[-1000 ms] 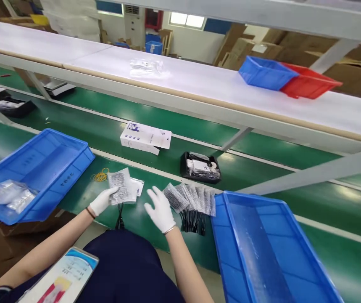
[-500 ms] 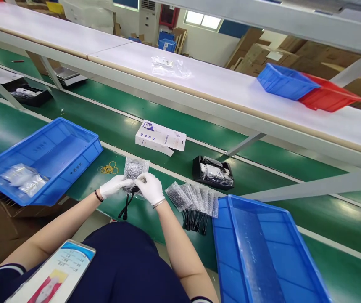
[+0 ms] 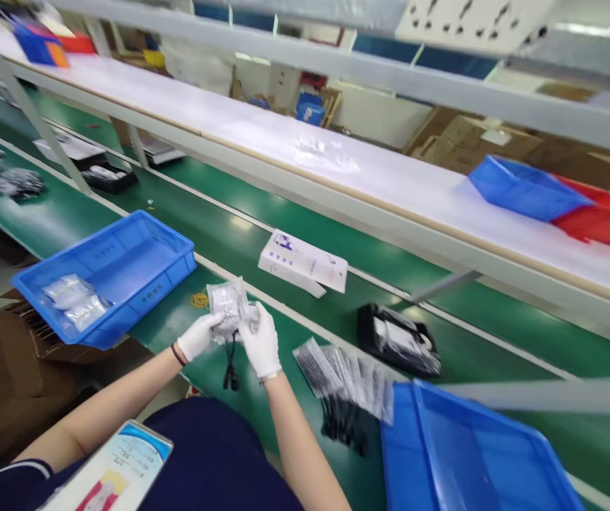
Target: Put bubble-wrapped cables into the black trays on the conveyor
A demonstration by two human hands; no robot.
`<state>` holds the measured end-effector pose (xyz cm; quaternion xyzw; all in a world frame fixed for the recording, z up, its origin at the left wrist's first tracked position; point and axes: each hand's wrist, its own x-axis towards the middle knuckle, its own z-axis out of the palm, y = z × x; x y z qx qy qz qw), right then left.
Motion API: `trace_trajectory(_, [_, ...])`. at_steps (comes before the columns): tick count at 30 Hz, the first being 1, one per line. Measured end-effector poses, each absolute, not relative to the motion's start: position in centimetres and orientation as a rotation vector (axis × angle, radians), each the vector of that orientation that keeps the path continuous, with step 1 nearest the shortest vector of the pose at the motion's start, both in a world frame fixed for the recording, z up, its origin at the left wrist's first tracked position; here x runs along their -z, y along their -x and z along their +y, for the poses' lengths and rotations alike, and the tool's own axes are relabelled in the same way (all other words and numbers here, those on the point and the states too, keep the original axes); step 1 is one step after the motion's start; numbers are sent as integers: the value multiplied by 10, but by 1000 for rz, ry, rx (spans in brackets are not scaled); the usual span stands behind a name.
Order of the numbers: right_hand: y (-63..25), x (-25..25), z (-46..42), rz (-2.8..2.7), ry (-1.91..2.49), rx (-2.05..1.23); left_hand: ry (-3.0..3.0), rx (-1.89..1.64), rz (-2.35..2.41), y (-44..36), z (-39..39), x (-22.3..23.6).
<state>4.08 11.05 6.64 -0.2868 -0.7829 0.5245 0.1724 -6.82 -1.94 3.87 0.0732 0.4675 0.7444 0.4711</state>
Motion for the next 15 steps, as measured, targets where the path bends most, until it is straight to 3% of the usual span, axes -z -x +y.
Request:
trace_trajectory(8, [-34,-51,120,-2360,741,-1530,-5,-1780,1114,66,-22,0])
trace_trajectory(12, [-34,-57,122,-2478,729,-1262,37,-1787,1356,61,-17,12])
trace_trajectory(15, [-32,-46,115,-2705,538,-1059,53,-1737,1241,61,0,26])
